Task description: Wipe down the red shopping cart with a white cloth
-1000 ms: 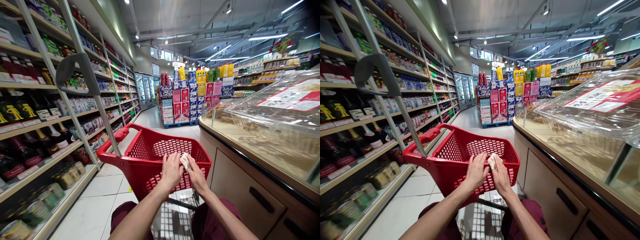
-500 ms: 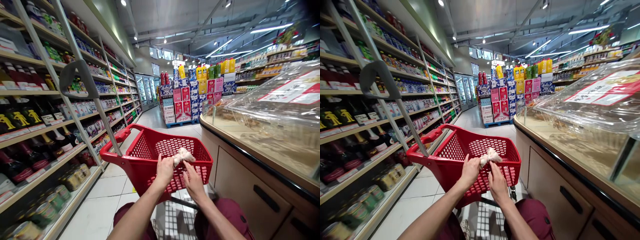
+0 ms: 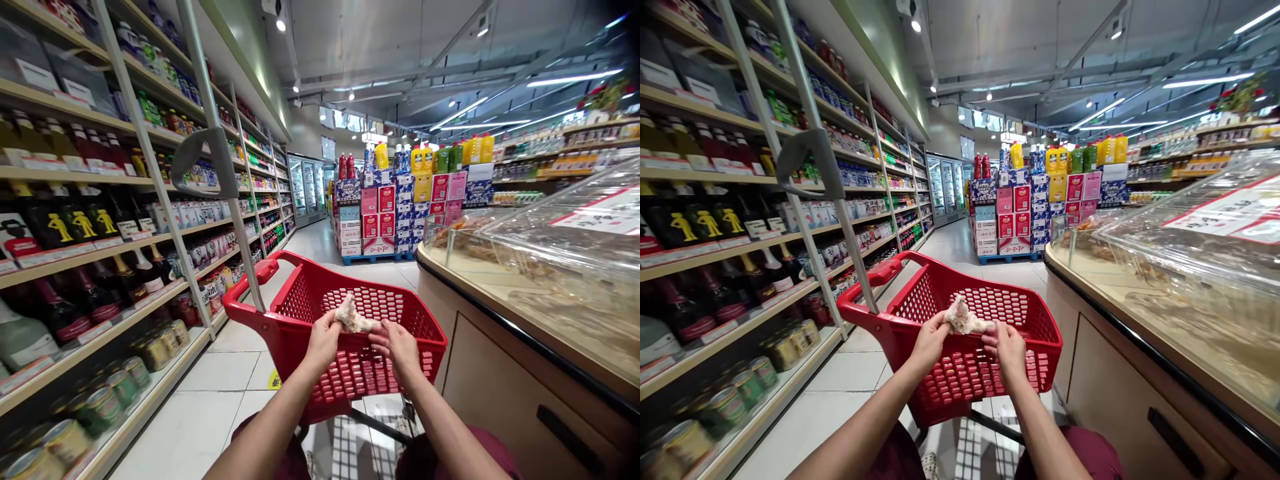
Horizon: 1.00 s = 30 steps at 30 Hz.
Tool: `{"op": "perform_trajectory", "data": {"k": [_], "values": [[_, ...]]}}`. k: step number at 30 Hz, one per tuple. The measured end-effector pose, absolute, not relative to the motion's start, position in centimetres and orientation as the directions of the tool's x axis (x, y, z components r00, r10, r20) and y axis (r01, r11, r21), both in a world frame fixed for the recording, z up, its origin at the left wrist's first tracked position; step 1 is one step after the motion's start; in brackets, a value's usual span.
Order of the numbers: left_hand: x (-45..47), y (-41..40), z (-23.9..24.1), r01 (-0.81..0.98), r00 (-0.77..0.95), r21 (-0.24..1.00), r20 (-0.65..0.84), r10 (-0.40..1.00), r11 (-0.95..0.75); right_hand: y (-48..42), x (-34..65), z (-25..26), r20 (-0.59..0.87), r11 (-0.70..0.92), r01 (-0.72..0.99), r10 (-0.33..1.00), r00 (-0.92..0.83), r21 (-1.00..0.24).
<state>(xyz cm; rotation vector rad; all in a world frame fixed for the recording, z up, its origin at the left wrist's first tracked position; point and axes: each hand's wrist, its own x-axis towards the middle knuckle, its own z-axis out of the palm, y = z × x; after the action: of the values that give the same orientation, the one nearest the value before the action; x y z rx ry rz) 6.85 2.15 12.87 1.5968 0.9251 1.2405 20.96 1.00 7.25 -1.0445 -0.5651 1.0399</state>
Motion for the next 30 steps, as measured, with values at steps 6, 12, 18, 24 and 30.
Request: {"op": "perform_trajectory", "data": {"k": [6, 12, 18, 24, 30], "values": [[5.5, 0.3, 14.4, -0.409, 0.314, 0.912, 0.184, 0.932, -0.042, -0.3, 17.3, 7.3, -0.208, -0.179, -0.518, 0.978, -0.002, -0.836], [3.4, 0.4, 13.7, -0.388, 0.164, 0.92, 0.016, 0.986, 0.05, 1.3, 17.4, 8.7, 0.155, 0.347, -0.273, 0.827, 0.541, -0.897], [4.8, 0.5, 12.3, -0.46, 0.169, 0.884, -0.012, 0.986, 0.089, 0.0, 15.6, 8.5, 0.735, 0.605, 0.541, 0.677, 0.036, -0.584], [4.0, 1.2, 11.1, -0.42, 0.181, 0.901, -0.039, 0.983, 0.113, -0.8, 14.5, 6.7, 0.677, 0.645, 0.421, 0.73, -0.093, -0.638], [4.0, 0.2, 11.1, 0.309, 0.153, 0.831, 0.436, 0.887, -0.462, -0.8, 15.7, 7.5, 0.155, 0.213, -0.158, 0.936, 0.315, -0.964]]}}
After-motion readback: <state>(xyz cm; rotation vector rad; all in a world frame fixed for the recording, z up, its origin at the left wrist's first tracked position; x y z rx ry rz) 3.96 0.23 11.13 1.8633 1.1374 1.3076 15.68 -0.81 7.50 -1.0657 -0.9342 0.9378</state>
